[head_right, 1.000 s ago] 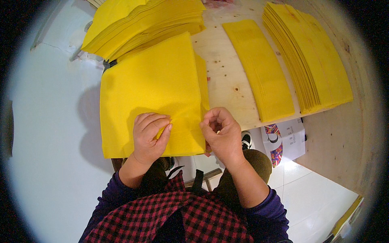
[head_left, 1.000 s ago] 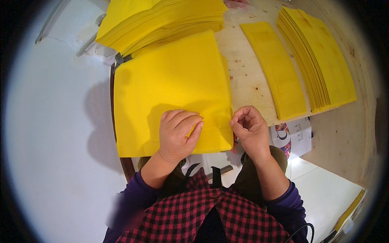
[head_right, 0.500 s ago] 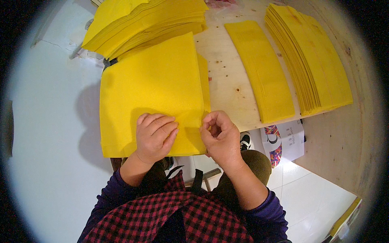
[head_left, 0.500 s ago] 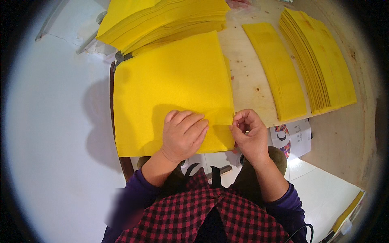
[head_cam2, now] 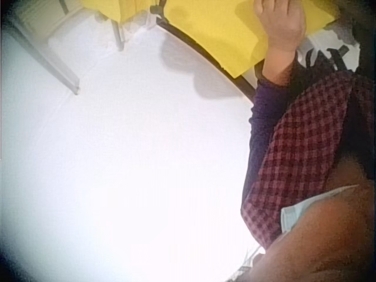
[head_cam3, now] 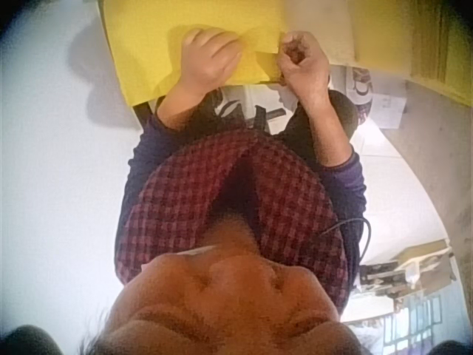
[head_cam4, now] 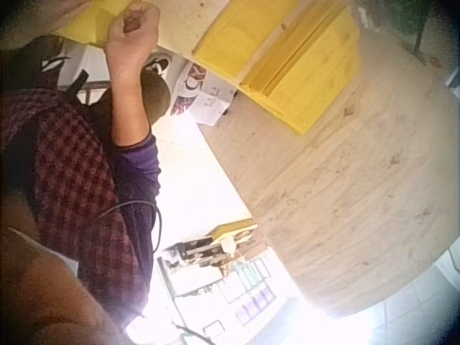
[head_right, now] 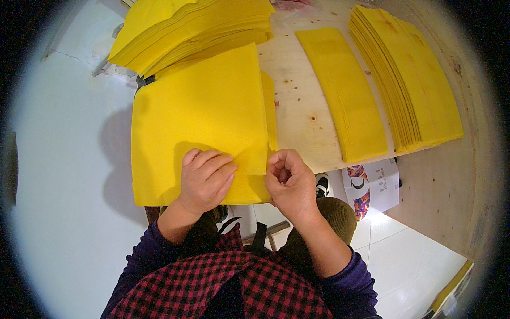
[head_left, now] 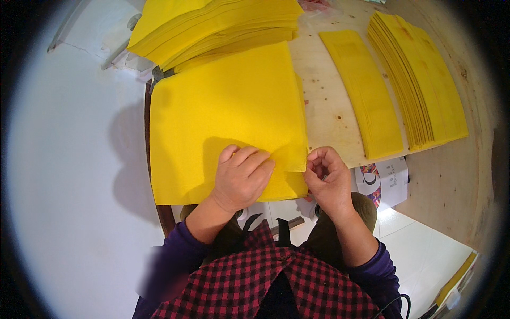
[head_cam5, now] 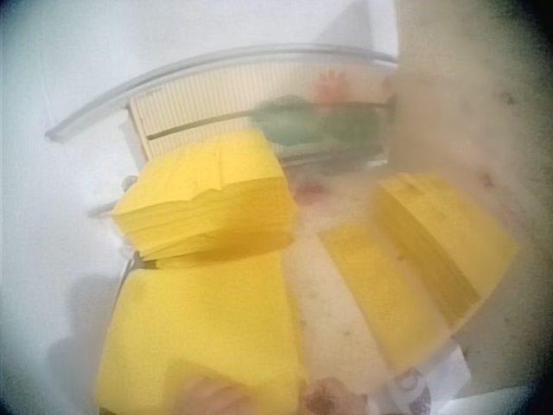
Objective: The person folds yellow paper sheets on a table, aligning edges and creasing folds by hand. They repeatedly pick up sheets, fold them in half, and stack the finished pieces.
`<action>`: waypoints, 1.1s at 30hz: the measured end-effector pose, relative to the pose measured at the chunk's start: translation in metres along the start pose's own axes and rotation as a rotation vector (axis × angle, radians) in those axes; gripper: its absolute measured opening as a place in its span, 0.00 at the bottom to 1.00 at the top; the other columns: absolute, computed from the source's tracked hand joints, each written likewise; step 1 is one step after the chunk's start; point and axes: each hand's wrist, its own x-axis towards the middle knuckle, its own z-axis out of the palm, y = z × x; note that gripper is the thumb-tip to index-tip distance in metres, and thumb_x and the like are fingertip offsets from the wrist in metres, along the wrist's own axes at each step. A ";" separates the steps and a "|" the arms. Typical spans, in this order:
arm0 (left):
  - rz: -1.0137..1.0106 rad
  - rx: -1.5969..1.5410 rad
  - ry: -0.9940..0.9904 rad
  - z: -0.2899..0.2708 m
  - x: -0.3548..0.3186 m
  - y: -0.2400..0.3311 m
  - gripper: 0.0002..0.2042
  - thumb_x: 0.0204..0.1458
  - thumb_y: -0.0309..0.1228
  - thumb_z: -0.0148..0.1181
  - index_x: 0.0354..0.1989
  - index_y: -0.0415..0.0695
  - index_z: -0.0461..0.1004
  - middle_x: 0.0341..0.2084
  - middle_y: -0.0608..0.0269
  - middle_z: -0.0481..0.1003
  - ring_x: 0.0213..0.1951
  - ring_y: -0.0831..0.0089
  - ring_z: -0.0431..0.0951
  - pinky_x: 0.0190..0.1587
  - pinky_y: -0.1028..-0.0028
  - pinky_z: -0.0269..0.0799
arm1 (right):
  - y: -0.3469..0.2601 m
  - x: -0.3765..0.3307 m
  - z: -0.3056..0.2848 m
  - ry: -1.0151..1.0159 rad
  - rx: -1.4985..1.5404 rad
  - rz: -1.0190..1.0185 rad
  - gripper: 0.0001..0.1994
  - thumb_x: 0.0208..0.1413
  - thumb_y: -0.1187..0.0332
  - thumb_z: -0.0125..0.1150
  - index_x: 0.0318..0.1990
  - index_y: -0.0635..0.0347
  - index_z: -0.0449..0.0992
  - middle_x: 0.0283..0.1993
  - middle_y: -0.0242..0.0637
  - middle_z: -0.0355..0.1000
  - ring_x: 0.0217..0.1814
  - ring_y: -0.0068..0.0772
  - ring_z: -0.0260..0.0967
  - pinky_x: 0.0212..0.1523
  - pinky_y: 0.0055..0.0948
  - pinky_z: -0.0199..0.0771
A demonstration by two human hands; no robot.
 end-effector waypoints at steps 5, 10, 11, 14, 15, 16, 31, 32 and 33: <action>0.034 0.017 -0.021 0.002 -0.001 0.000 0.10 0.42 0.30 0.59 0.35 0.44 0.76 0.37 0.65 0.75 0.41 0.67 0.73 0.45 0.65 0.63 | 0.009 0.000 -0.004 0.000 -0.020 -0.025 0.11 0.52 0.82 0.55 0.42 0.60 0.67 0.28 0.28 0.67 0.22 0.13 0.63 0.15 0.17 0.63; 0.026 0.002 -0.053 0.003 -0.004 -0.001 0.11 0.42 0.30 0.56 0.36 0.42 0.75 0.37 0.64 0.74 0.41 0.66 0.72 0.44 0.66 0.64 | 0.018 0.003 -0.009 0.047 -0.202 -0.298 0.13 0.51 0.82 0.56 0.44 0.60 0.70 0.30 0.29 0.67 0.27 0.17 0.64 0.26 0.19 0.67; 0.023 -0.012 -0.036 0.003 -0.005 0.000 0.11 0.43 0.31 0.55 0.35 0.42 0.75 0.36 0.63 0.73 0.41 0.66 0.72 0.43 0.66 0.64 | 0.019 0.002 -0.011 0.089 -0.221 -0.201 0.12 0.50 0.81 0.56 0.43 0.61 0.72 0.30 0.28 0.67 0.31 0.18 0.65 0.33 0.20 0.67; 0.012 -0.037 -0.009 0.005 -0.010 0.000 0.10 0.44 0.31 0.53 0.34 0.42 0.74 0.33 0.64 0.72 0.39 0.67 0.72 0.42 0.67 0.64 | 0.017 0.003 -0.018 0.030 -0.246 -0.369 0.16 0.59 0.65 0.51 0.53 0.61 0.70 0.54 0.40 0.69 0.53 0.30 0.65 0.52 0.30 0.65; 0.010 -0.045 -0.013 0.005 -0.011 0.000 0.10 0.44 0.31 0.53 0.34 0.42 0.74 0.32 0.64 0.71 0.38 0.67 0.71 0.41 0.67 0.63 | 0.017 0.002 -0.016 0.000 -0.277 -0.379 0.20 0.61 0.61 0.49 0.57 0.61 0.67 0.59 0.42 0.64 0.59 0.34 0.61 0.57 0.34 0.61; 0.013 -0.059 -0.014 0.006 -0.012 -0.001 0.10 0.44 0.31 0.53 0.33 0.42 0.74 0.31 0.64 0.71 0.37 0.68 0.71 0.41 0.67 0.63 | 0.017 0.002 -0.015 -0.009 -0.308 -0.388 0.24 0.62 0.57 0.47 0.61 0.62 0.64 0.65 0.44 0.59 0.64 0.37 0.57 0.61 0.37 0.57; -0.535 0.018 0.384 -0.092 -0.108 -0.059 0.13 0.50 0.29 0.60 0.45 0.42 0.75 0.46 0.56 0.75 0.49 0.58 0.73 0.53 0.63 0.66 | 0.020 0.010 0.012 -0.107 -0.347 -0.306 0.39 0.65 0.42 0.36 0.71 0.68 0.43 0.75 0.51 0.39 0.78 0.44 0.35 0.73 0.38 0.33; -0.653 -0.027 0.459 -0.102 -0.123 -0.071 0.13 0.54 0.29 0.57 0.48 0.41 0.75 0.47 0.55 0.75 0.51 0.59 0.73 0.55 0.64 0.65 | 0.019 0.010 0.012 -0.109 -0.356 -0.301 0.39 0.65 0.42 0.36 0.71 0.68 0.43 0.75 0.51 0.39 0.77 0.44 0.35 0.73 0.38 0.33; -0.800 -0.106 0.488 -0.111 -0.138 -0.082 0.13 0.58 0.30 0.53 0.50 0.40 0.73 0.49 0.55 0.74 0.53 0.61 0.72 0.57 0.66 0.63 | 0.018 0.011 0.012 -0.111 -0.357 -0.281 0.39 0.65 0.42 0.36 0.70 0.68 0.44 0.75 0.51 0.39 0.77 0.44 0.35 0.73 0.38 0.34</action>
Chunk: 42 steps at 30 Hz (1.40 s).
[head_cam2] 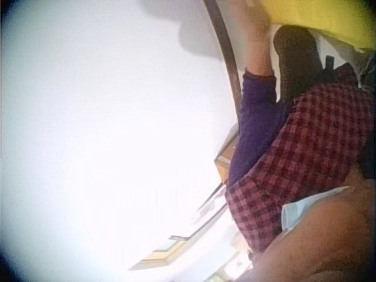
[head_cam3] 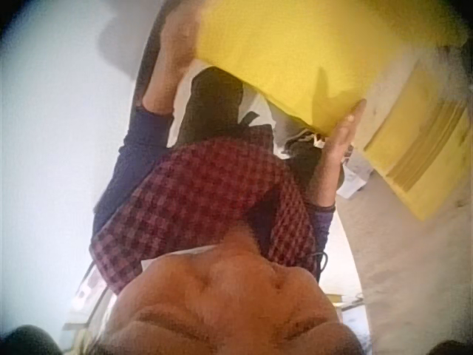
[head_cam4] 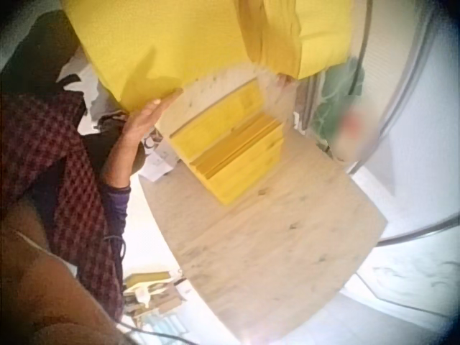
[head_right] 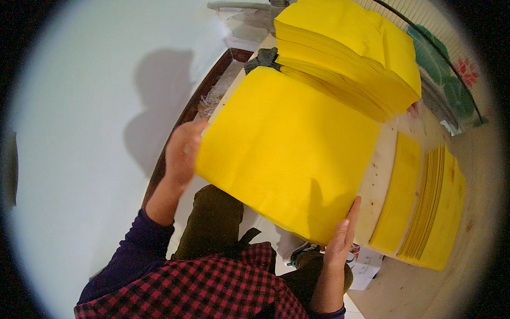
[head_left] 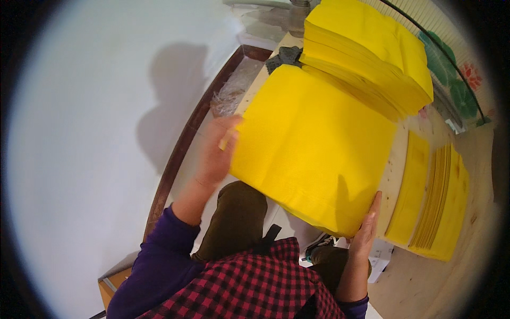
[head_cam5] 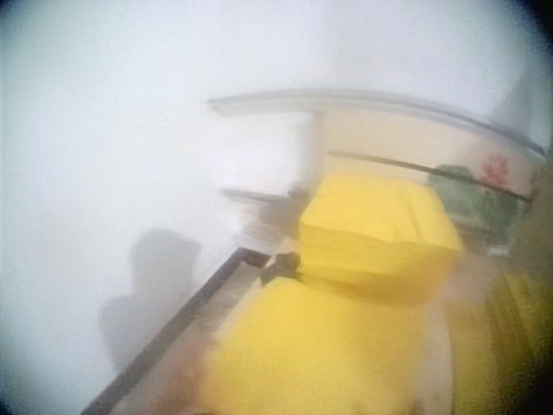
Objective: The person folds yellow paper sheets on a table, aligning edges and creasing folds by hand. They repeatedly pick up sheets, fold them in half, and stack the finished pieces.
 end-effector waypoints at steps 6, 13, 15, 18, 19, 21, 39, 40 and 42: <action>-0.390 -0.282 -0.089 -0.012 -0.013 -0.056 0.20 0.65 0.37 0.46 0.60 0.37 0.66 0.56 0.52 0.70 0.59 0.65 0.68 0.62 0.70 0.59 | -0.013 0.003 -0.011 0.018 -0.120 0.020 0.39 0.65 0.42 0.37 0.70 0.68 0.45 0.74 0.52 0.41 0.76 0.47 0.38 0.72 0.38 0.38; -0.432 -0.296 -0.248 0.004 -0.030 -0.052 0.25 0.64 0.42 0.46 0.62 0.36 0.63 0.57 0.48 0.69 0.60 0.64 0.67 0.62 0.71 0.58 | -0.019 -0.006 -0.005 -0.089 -0.100 0.068 0.37 0.66 0.46 0.38 0.70 0.70 0.45 0.73 0.54 0.44 0.76 0.46 0.41 0.71 0.37 0.41; -0.461 -0.338 -0.196 0.004 -0.027 -0.049 0.24 0.64 0.42 0.46 0.62 0.36 0.63 0.57 0.48 0.69 0.61 0.63 0.67 0.62 0.71 0.58 | -0.020 -0.006 -0.004 -0.063 -0.031 0.095 0.36 0.67 0.48 0.39 0.70 0.71 0.45 0.73 0.55 0.44 0.75 0.45 0.42 0.71 0.36 0.42; -0.457 -0.332 -0.259 0.000 -0.026 -0.049 0.24 0.64 0.40 0.46 0.62 0.36 0.62 0.57 0.49 0.69 0.61 0.63 0.67 0.62 0.71 0.58 | -0.020 -0.005 -0.004 -0.027 -0.065 0.071 0.35 0.67 0.50 0.39 0.69 0.72 0.45 0.73 0.54 0.45 0.75 0.45 0.42 0.71 0.35 0.41; -0.411 -0.331 -0.288 -0.002 -0.027 -0.049 0.23 0.64 0.39 0.47 0.62 0.36 0.62 0.58 0.49 0.69 0.61 0.63 0.66 0.62 0.71 0.58 | -0.019 -0.005 -0.004 -0.016 -0.072 0.066 0.35 0.67 0.50 0.40 0.69 0.72 0.46 0.73 0.54 0.46 0.75 0.45 0.43 0.71 0.35 0.42; -0.380 -0.260 -0.259 0.004 -0.030 -0.050 0.22 0.64 0.36 0.47 0.63 0.36 0.62 0.59 0.49 0.68 0.61 0.64 0.66 0.62 0.71 0.57 | -0.019 -0.004 -0.004 -0.008 -0.080 0.054 0.34 0.67 0.51 0.40 0.69 0.71 0.47 0.72 0.54 0.47 0.75 0.45 0.44 0.71 0.36 0.43; 0.053 0.008 -0.156 0.003 -0.016 0.004 0.12 0.56 0.20 0.49 0.48 0.40 0.72 0.47 0.51 0.72 0.52 0.56 0.71 0.57 0.66 0.64 | -0.003 -0.054 -0.049 0.189 -0.047 0.134 0.26 0.66 0.56 0.46 0.64 0.68 0.61 0.66 0.49 0.60 0.70 0.43 0.54 0.69 0.38 0.49; 0.040 0.005 -0.134 -0.003 -0.015 0.001 0.11 0.56 0.20 0.49 0.46 0.40 0.73 0.45 0.52 0.73 0.50 0.56 0.71 0.55 0.67 0.65 | -0.004 -0.057 -0.050 0.202 -0.046 0.134 0.27 0.66 0.55 0.46 0.63 0.67 0.62 0.66 0.48 0.61 0.70 0.41 0.55 0.69 0.37 0.51; 0.102 -0.030 -0.083 -0.012 -0.012 -0.004 0.07 0.55 0.20 0.50 0.39 0.40 0.73 0.38 0.54 0.74 0.45 0.57 0.72 0.49 0.66 0.66 | -0.009 -0.062 -0.050 0.227 -0.043 0.133 0.27 0.66 0.52 0.44 0.62 0.66 0.64 0.64 0.45 0.62 0.68 0.39 0.57 0.67 0.37 0.55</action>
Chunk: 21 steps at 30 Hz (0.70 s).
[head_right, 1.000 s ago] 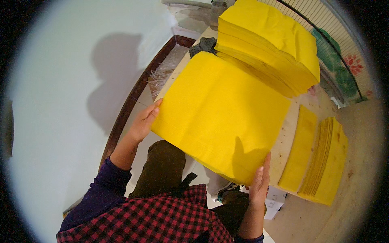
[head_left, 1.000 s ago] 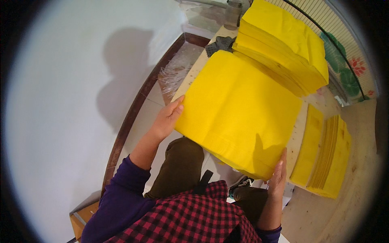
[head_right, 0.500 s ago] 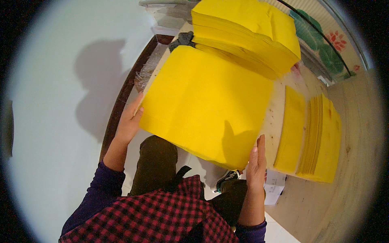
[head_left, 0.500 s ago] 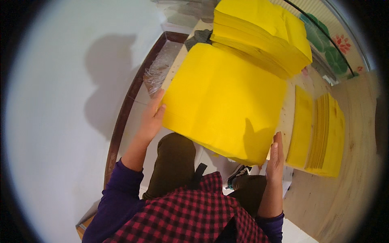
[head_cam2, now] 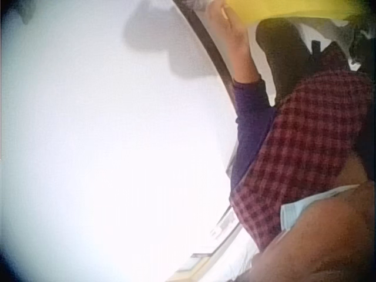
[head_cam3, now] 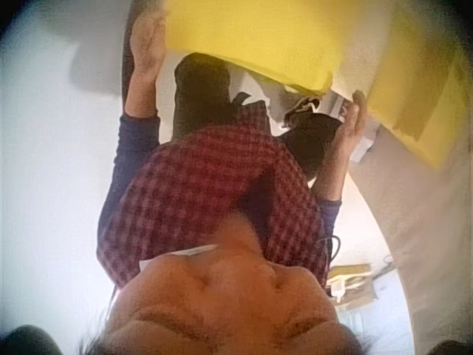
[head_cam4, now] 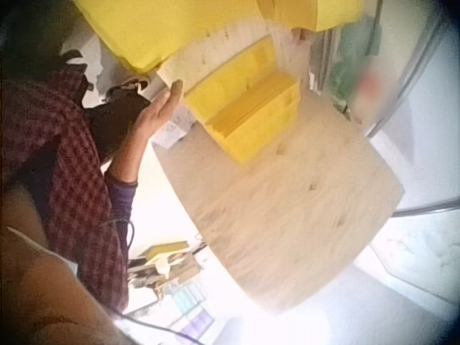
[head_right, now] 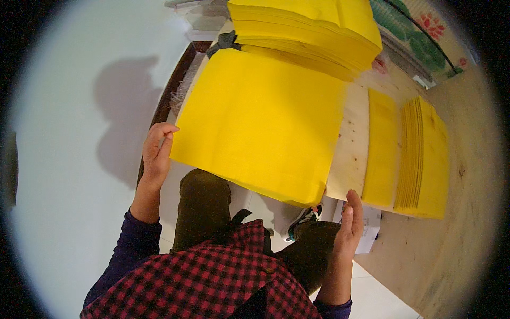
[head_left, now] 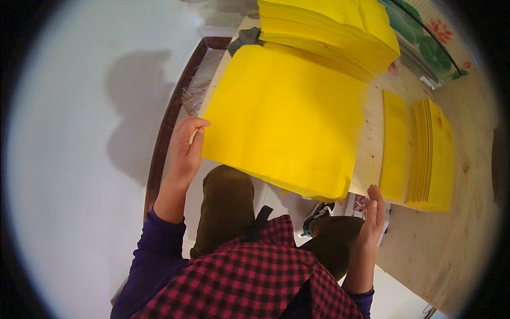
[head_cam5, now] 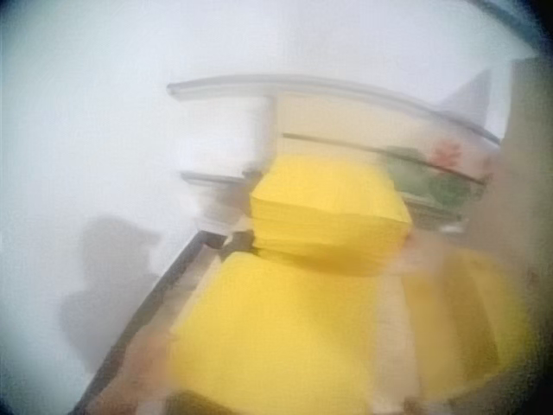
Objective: The person folds yellow paper sheets on a table, aligning edges and creasing folds by hand. They repeatedly pick up sheets, fold them in half, and stack the finished pieces.
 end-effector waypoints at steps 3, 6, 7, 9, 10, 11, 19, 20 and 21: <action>-0.020 0.049 -0.157 -0.009 -0.002 -0.001 0.06 0.55 0.19 0.51 0.38 0.41 0.73 0.37 0.54 0.74 0.44 0.56 0.72 0.48 0.66 0.66 | -0.017 0.001 0.001 -0.035 -0.035 -0.056 0.21 0.67 0.59 0.45 0.57 0.68 0.69 0.62 0.44 0.65 0.65 0.39 0.61 0.64 0.36 0.59; 0.096 0.036 -0.192 -0.006 0.004 -0.001 0.06 0.54 0.21 0.53 0.39 0.41 0.73 0.37 0.53 0.73 0.44 0.55 0.71 0.48 0.65 0.66 | -0.039 0.016 0.012 -0.127 -0.122 -0.255 0.15 0.62 0.67 0.51 0.52 0.67 0.72 0.55 0.44 0.70 0.59 0.38 0.65 0.61 0.33 0.60; 0.096 0.050 -0.256 -0.004 0.007 -0.001 0.06 0.54 0.22 0.53 0.39 0.40 0.73 0.38 0.53 0.73 0.44 0.54 0.71 0.48 0.64 0.66 | -0.045 0.021 0.018 -0.203 -0.163 -0.303 0.14 0.61 0.69 0.52 0.51 0.66 0.72 0.54 0.45 0.70 0.59 0.40 0.65 0.61 0.33 0.61; 0.094 0.079 -0.369 -0.002 0.015 -0.004 0.07 0.53 0.24 0.54 0.40 0.40 0.73 0.39 0.52 0.73 0.46 0.53 0.71 0.49 0.62 0.66 | -0.053 0.036 0.036 -0.348 -0.257 -0.384 0.12 0.58 0.71 0.54 0.48 0.65 0.73 0.52 0.47 0.70 0.58 0.44 0.65 0.60 0.34 0.62; 0.103 0.108 -0.394 0.002 0.018 -0.007 0.07 0.54 0.25 0.54 0.40 0.40 0.73 0.40 0.52 0.73 0.46 0.53 0.71 0.49 0.61 0.66 | -0.054 0.044 0.049 -0.394 -0.316 -0.406 0.12 0.57 0.72 0.54 0.47 0.64 0.74 0.52 0.47 0.70 0.58 0.45 0.65 0.60 0.34 0.62; 0.110 0.138 -0.411 0.007 0.022 -0.009 0.07 0.54 0.25 0.54 0.40 0.40 0.73 0.40 0.52 0.73 0.46 0.52 0.71 0.49 0.60 0.65 | -0.053 0.051 0.064 -0.446 -0.384 -0.431 0.11 0.57 0.73 0.54 0.47 0.64 0.74 0.52 0.48 0.70 0.58 0.46 0.65 0.61 0.35 0.62; 0.146 0.248 -0.402 0.020 0.049 -0.030 0.09 0.54 0.27 0.53 0.42 0.40 0.74 0.41 0.52 0.73 0.46 0.52 0.71 0.51 0.59 0.65 | -0.045 0.078 0.085 -0.294 -0.560 -0.512 0.12 0.56 0.72 0.55 0.46 0.66 0.74 0.52 0.50 0.69 0.57 0.54 0.63 0.60 0.41 0.63; 0.132 0.246 -0.431 0.015 0.046 -0.029 0.09 0.55 0.27 0.53 0.42 0.40 0.74 0.41 0.52 0.73 0.46 0.52 0.71 0.51 0.59 0.65 | -0.044 0.072 0.081 -0.307 -0.566 -0.496 0.12 0.56 0.72 0.55 0.46 0.66 0.74 0.52 0.50 0.69 0.57 0.54 0.63 0.60 0.42 0.62; 0.121 0.241 -0.448 0.012 0.043 -0.029 0.09 0.55 0.27 0.53 0.42 0.40 0.74 0.41 0.53 0.73 0.46 0.52 0.71 0.50 0.59 0.65 | -0.044 0.069 0.080 -0.320 -0.583 -0.460 0.12 0.56 0.72 0.55 0.47 0.66 0.73 0.52 0.50 0.69 0.58 0.54 0.62 0.60 0.42 0.62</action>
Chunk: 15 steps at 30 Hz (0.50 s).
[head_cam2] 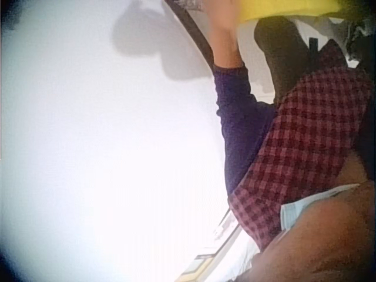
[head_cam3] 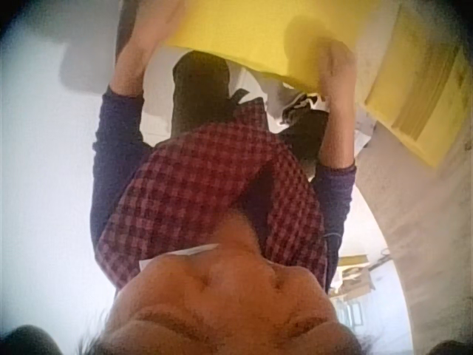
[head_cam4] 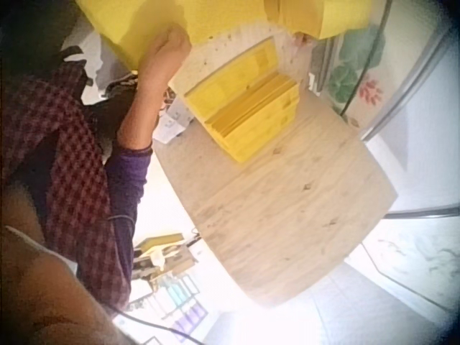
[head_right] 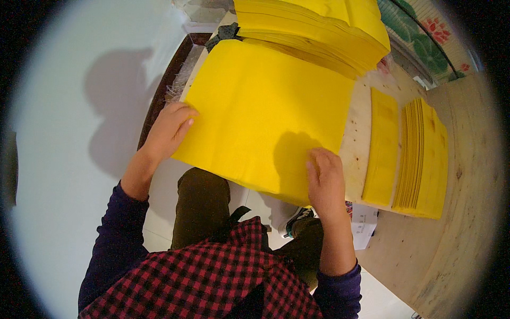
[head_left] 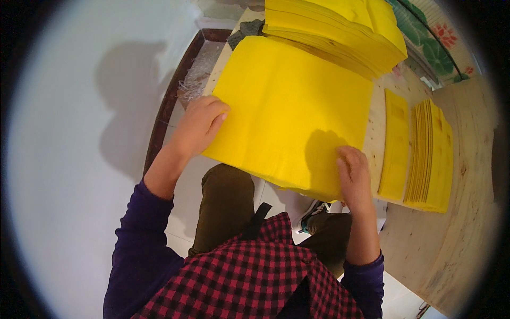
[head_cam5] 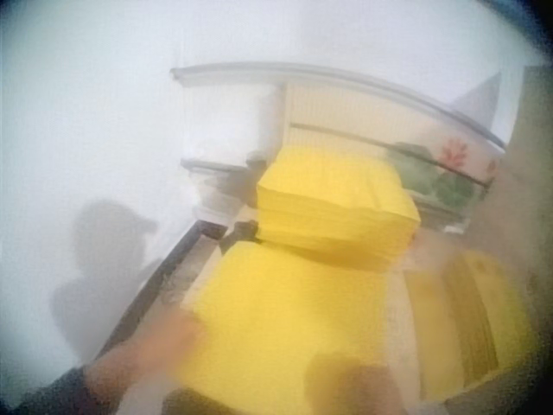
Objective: The person folds yellow paper sheets on a table, aligning edges and creasing folds by hand. They repeatedly pick up sheets, fold them in half, and stack the finished pieces.
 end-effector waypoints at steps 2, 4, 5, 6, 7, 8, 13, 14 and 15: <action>0.007 -0.043 0.031 0.003 -0.005 0.003 0.09 0.55 0.27 0.53 0.42 0.40 0.74 0.41 0.53 0.74 0.46 0.53 0.72 0.50 0.59 0.65 | 0.000 0.002 0.002 0.009 -0.023 -0.078 0.12 0.56 0.72 0.55 0.47 0.66 0.73 0.53 0.50 0.69 0.58 0.54 0.62 0.60 0.42 0.62; 0.000 -0.061 0.051 0.006 -0.007 0.004 0.08 0.55 0.27 0.53 0.42 0.41 0.74 0.40 0.54 0.74 0.46 0.54 0.72 0.50 0.60 0.65 | 0.000 0.009 0.004 0.006 -0.053 -0.075 0.13 0.56 0.72 0.55 0.48 0.66 0.73 0.53 0.51 0.69 0.58 0.54 0.62 0.60 0.42 0.62; -0.007 -0.053 0.059 0.007 -0.006 0.003 0.08 0.55 0.27 0.53 0.42 0.41 0.74 0.40 0.54 0.74 0.46 0.54 0.72 0.50 0.60 0.65 | 0.002 0.016 0.003 0.011 -0.071 -0.052 0.13 0.56 0.72 0.55 0.48 0.66 0.73 0.53 0.51 0.68 0.58 0.54 0.62 0.61 0.42 0.62; -0.012 -0.043 0.070 0.007 -0.006 0.001 0.08 0.56 0.26 0.53 0.42 0.41 0.74 0.40 0.54 0.74 0.46 0.54 0.72 0.50 0.60 0.65 | 0.003 0.021 0.003 0.044 -0.075 -0.059 0.13 0.56 0.72 0.56 0.48 0.66 0.73 0.54 0.51 0.68 0.58 0.54 0.62 0.61 0.42 0.62; -0.006 -0.036 0.076 0.006 -0.006 0.000 0.08 0.55 0.26 0.53 0.42 0.41 0.74 0.41 0.54 0.74 0.46 0.54 0.72 0.50 0.60 0.65 | 0.003 0.022 0.002 0.024 -0.074 -0.039 0.13 0.56 0.72 0.56 0.48 0.65 0.73 0.54 0.51 0.68 0.58 0.53 0.62 0.61 0.42 0.62; 0.000 -0.028 0.080 0.005 -0.007 -0.002 0.08 0.55 0.26 0.53 0.42 0.41 0.74 0.41 0.54 0.74 0.46 0.54 0.72 0.50 0.60 0.65 | 0.003 0.022 0.002 0.027 -0.057 -0.046 0.13 0.56 0.73 0.56 0.48 0.65 0.73 0.54 0.50 0.68 0.58 0.53 0.62 0.61 0.42 0.62; 0.014 -0.130 0.110 0.000 -0.017 -0.012 0.09 0.54 0.23 0.53 0.43 0.41 0.74 0.42 0.54 0.74 0.46 0.54 0.72 0.51 0.61 0.65 | 0.003 0.013 0.000 0.041 -0.015 -0.041 0.13 0.56 0.73 0.55 0.49 0.64 0.73 0.55 0.49 0.69 0.60 0.51 0.63 0.62 0.40 0.61; 0.014 -0.182 0.143 -0.001 -0.020 -0.015 0.09 0.53 0.23 0.53 0.42 0.41 0.74 0.42 0.54 0.74 0.46 0.54 0.72 0.51 0.62 0.64 | 0.003 0.011 -0.001 0.055 -0.009 -0.025 0.13 0.56 0.74 0.54 0.49 0.64 0.74 0.55 0.49 0.69 0.60 0.50 0.63 0.63 0.40 0.60; 0.019 -0.232 0.179 -0.003 -0.023 -0.017 0.09 0.53 0.22 0.53 0.42 0.41 0.74 0.42 0.54 0.74 0.46 0.54 0.72 0.51 0.62 0.64 | 0.003 0.008 -0.003 0.070 -0.007 0.012 0.13 0.56 0.74 0.54 0.49 0.64 0.74 0.55 0.48 0.70 0.61 0.50 0.64 0.64 0.39 0.59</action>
